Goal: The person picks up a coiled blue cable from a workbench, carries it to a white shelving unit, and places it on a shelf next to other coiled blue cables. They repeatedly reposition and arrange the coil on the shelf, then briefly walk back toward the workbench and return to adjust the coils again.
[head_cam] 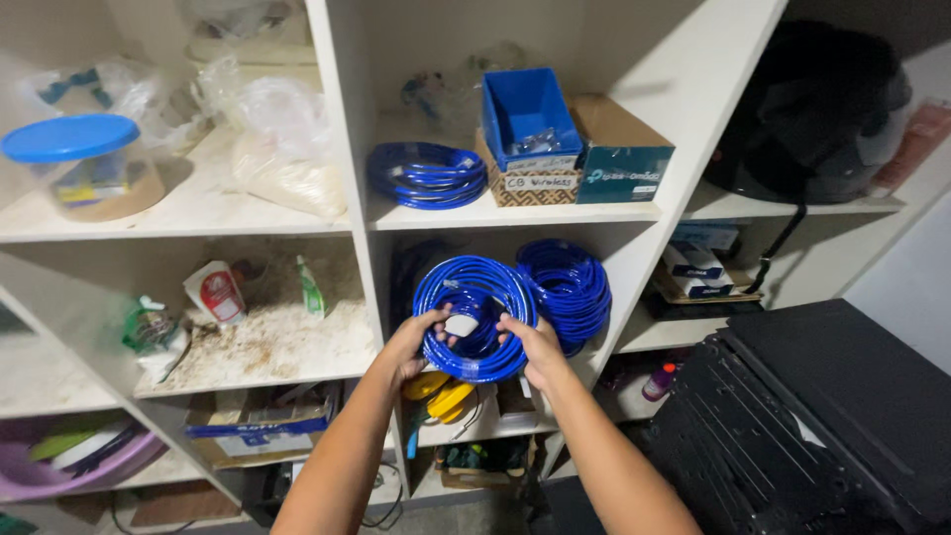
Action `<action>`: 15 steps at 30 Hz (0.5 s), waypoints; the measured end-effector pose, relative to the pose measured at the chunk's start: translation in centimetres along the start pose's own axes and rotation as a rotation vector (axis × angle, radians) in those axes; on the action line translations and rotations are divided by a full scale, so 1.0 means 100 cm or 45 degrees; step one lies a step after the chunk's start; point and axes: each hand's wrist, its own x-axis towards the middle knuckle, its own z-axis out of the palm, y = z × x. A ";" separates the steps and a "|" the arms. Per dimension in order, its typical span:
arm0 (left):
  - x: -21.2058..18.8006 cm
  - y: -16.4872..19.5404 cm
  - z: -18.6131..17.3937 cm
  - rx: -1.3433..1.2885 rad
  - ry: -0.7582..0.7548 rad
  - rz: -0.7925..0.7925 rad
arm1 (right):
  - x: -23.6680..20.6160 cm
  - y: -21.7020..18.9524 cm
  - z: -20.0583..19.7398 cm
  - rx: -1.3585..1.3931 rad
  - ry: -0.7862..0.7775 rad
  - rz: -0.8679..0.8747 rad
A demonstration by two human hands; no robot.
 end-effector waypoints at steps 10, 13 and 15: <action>-0.025 0.028 0.007 0.725 0.277 0.437 | -0.007 -0.008 0.013 -0.275 -0.292 -0.004; -0.032 0.028 0.022 1.050 0.324 0.976 | -0.017 -0.027 0.025 -0.121 -0.162 0.142; -0.038 0.025 0.034 1.222 0.377 1.286 | -0.024 -0.041 0.029 0.344 -0.259 0.156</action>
